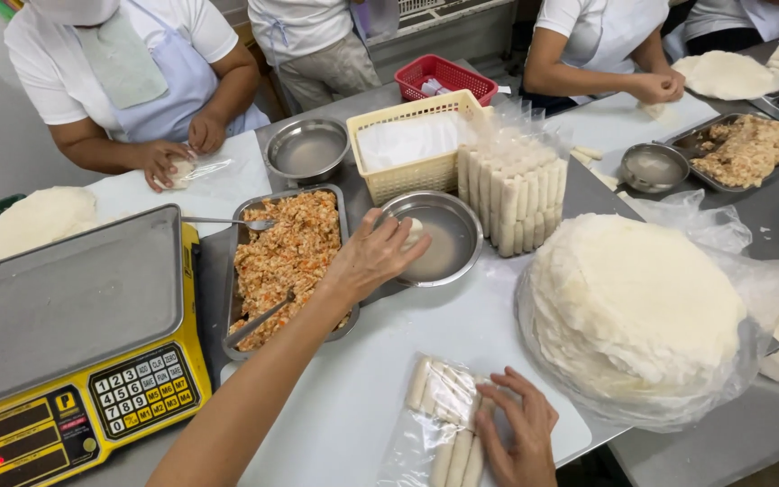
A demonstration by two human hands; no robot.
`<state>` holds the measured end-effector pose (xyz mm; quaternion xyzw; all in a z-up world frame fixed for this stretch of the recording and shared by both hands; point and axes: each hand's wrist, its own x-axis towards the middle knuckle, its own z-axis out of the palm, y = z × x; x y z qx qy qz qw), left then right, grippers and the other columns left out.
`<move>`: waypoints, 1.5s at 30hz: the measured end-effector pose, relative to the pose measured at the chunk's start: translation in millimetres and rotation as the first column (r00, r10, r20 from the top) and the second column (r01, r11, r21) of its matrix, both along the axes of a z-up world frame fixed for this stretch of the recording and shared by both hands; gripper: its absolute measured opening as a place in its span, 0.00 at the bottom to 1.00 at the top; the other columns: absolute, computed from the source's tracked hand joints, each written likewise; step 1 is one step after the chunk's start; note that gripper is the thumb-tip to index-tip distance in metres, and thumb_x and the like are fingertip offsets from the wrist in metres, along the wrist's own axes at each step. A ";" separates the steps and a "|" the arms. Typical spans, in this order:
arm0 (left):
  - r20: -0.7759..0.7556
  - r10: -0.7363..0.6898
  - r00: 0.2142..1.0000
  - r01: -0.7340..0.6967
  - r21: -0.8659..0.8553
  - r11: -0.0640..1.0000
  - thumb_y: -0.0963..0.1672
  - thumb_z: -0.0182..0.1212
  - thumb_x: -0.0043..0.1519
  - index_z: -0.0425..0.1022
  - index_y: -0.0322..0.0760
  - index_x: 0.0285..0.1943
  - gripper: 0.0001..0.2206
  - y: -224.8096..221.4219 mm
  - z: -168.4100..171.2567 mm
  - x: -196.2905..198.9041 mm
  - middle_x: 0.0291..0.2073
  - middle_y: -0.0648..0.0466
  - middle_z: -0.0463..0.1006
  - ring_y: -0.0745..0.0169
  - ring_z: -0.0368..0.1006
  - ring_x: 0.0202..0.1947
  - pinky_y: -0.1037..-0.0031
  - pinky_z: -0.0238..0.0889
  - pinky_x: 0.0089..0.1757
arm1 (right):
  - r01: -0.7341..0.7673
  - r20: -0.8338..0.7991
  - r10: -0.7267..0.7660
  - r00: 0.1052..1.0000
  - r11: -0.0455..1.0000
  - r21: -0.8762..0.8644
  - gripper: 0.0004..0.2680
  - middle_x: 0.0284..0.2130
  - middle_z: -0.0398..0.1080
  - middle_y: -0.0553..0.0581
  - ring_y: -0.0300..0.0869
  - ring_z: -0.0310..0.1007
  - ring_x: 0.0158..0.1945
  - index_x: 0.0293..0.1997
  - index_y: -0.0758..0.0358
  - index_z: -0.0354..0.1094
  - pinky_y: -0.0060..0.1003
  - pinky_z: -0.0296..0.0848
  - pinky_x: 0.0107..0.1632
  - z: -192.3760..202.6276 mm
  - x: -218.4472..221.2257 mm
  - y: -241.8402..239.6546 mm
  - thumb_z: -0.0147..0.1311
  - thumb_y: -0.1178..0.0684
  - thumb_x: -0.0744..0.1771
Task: Assembling spring rolls by placing filling on wrappers and rolling them up at a production station.
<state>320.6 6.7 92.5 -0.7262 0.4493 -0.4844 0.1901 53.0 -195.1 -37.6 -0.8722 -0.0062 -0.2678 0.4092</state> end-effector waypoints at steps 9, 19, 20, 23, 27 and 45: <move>-0.135 0.134 0.982 -0.155 -0.156 0.975 0.41 0.67 0.55 0.71 0.58 0.65 0.27 14.2 -2.8 -2.8 0.55 0.57 0.76 0.62 0.76 0.44 0.62 0.57 0.50 | 0.355 0.440 -0.304 0.845 0.934 -0.035 0.13 0.21 0.70 0.33 0.31 0.69 0.28 0.24 0.39 0.69 0.32 0.63 0.42 -94.6 -54.6 66.3 0.68 0.31 0.53; -0.704 -0.468 0.534 -0.752 -0.649 0.118 0.42 0.70 0.54 0.70 0.29 0.65 0.28 82.1 -63.6 -316.6 0.58 0.45 0.79 0.57 0.76 0.58 0.72 0.67 0.59 | -0.336 -0.044 0.346 0.937 0.863 -0.377 0.13 0.39 0.68 0.41 0.37 0.68 0.41 0.53 0.34 0.72 0.43 0.50 0.48 8.6 -88.3 45.4 0.61 0.33 0.65; -0.710 -0.464 0.530 -0.762 -0.638 0.107 0.42 0.70 0.54 0.70 0.29 0.65 0.28 75.7 -73.4 -341.1 0.58 0.45 0.79 0.57 0.76 0.58 0.72 0.67 0.59 | -0.352 -0.058 0.357 0.932 0.858 -0.375 0.13 0.39 0.68 0.41 0.37 0.68 0.41 0.53 0.34 0.72 0.43 0.50 0.48 5.2 -88.2 40.9 0.61 0.33 0.65; -0.670 -0.444 0.595 -0.754 -0.657 -0.019 0.44 0.69 0.52 0.69 0.29 0.65 0.29 51.5 -94.2 -403.9 0.52 0.43 0.84 0.58 0.83 0.52 0.75 0.75 0.52 | -0.384 -0.058 0.410 0.910 0.782 -0.491 0.10 0.42 0.69 0.42 0.41 0.69 0.42 0.53 0.38 0.72 0.45 0.49 0.46 12.2 -84.0 35.0 0.59 0.46 0.66; -0.819 -0.320 0.476 -0.873 -0.484 -0.060 0.52 0.62 0.56 0.65 0.41 0.69 0.31 27.7 -102.9 -441.3 0.59 0.51 0.80 0.62 0.78 0.43 0.70 0.73 0.48 | -0.389 0.009 0.427 0.904 0.831 -0.398 0.01 0.32 0.74 0.42 0.38 0.70 0.34 0.37 0.48 0.75 0.39 0.50 0.44 55.3 -72.6 42.6 0.62 0.52 0.65; -0.707 0.133 0.695 -0.668 -0.565 0.485 0.45 0.69 0.58 0.68 0.47 0.62 0.23 13.1 -103.0 -369.9 0.56 0.49 0.77 0.64 0.77 0.52 0.59 0.53 0.51 | -0.406 0.029 0.445 0.895 0.841 -0.359 0.05 0.29 0.73 0.41 0.35 0.68 0.28 0.41 0.50 0.76 0.38 0.51 0.47 77.1 -75.1 52.9 0.55 0.55 0.66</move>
